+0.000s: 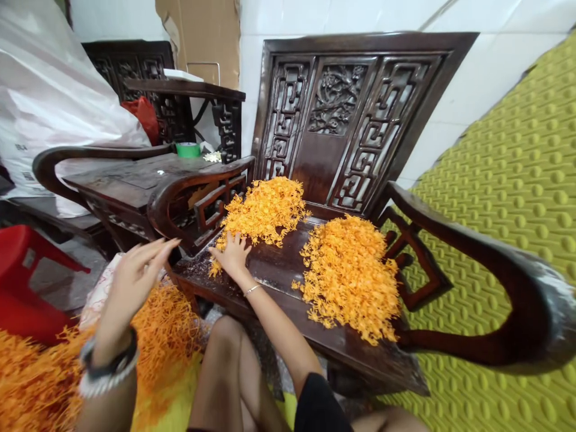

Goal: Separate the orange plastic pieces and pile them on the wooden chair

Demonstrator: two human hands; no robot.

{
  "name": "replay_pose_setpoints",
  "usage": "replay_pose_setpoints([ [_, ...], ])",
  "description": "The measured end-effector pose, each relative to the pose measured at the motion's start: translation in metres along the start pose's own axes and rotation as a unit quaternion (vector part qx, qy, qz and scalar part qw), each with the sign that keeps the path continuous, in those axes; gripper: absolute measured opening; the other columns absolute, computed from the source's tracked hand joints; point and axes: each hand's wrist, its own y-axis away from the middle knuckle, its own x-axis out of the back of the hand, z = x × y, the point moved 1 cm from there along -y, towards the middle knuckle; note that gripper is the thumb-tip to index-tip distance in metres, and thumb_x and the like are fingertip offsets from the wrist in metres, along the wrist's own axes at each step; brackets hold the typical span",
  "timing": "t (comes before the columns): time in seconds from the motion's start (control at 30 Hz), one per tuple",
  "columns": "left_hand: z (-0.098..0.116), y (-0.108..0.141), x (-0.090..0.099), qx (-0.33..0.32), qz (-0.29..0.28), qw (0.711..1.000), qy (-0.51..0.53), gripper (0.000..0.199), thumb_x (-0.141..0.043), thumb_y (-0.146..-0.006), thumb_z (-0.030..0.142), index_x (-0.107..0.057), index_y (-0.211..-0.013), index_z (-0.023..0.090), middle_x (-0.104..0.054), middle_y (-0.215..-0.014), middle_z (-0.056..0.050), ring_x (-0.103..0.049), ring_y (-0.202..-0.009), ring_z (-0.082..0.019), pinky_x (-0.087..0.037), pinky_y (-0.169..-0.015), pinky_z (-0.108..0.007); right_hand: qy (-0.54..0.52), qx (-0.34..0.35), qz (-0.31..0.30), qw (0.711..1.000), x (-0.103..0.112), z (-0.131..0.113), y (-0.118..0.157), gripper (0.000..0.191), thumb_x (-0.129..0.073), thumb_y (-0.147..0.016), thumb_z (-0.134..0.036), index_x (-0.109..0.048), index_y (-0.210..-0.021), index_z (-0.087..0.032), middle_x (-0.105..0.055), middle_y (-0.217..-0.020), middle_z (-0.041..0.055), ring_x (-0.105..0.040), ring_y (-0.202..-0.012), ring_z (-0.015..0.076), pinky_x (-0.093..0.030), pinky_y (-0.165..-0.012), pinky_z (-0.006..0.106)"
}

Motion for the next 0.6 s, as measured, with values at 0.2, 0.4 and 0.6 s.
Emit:
replay_pose_setpoints([
  [0.2, 0.074, -0.132, -0.117, -0.213, -0.174, 0.960, -0.051, 0.048, -0.049, -0.093, 0.036, -0.045, -0.140, 0.026, -0.039, -0.151, -0.007, -0.030, -0.140, -0.029, -0.026, -0.114, -0.046, 0.032, 0.012, 0.026, 0.999, -0.020, -0.010, 0.011, 0.051, -0.059, -0.088, -0.041, -0.051, -0.131, -0.016, -0.042, -0.143, 0.0160, -0.042, -0.128, 0.0338, -0.036, -0.103, 0.054],
  [0.4, 0.080, -0.148, -0.208, -0.201, -0.287, 0.932, -0.090, 0.061, -0.067, -0.082, 0.040, -0.045, -0.138, 0.029, -0.029, -0.155, -0.007, -0.021, -0.141, -0.039, -0.017, -0.111, -0.066, 0.052, 0.042, 0.039, 0.997, -0.025, 0.005, 0.040, 0.027, -0.055, -0.093, -0.030, -0.058, -0.114, -0.014, -0.059, -0.118, 0.0084, -0.057, -0.107, 0.0221, -0.048, -0.091, 0.044],
  [0.6, 0.085, -0.171, -0.240, -0.079, -0.304, 0.944, -0.099, 0.053, -0.057, -0.090, 0.039, -0.041, -0.139, 0.023, -0.033, -0.149, -0.012, -0.036, -0.133, -0.035, -0.034, -0.105, -0.061, 0.054, 0.006, 0.044, 0.998, -0.010, 0.043, 0.073, 0.025, -0.049, -0.086, -0.016, -0.060, -0.108, -0.017, -0.059, -0.106, 0.0079, -0.063, -0.088, 0.0187, -0.050, -0.073, 0.029],
])
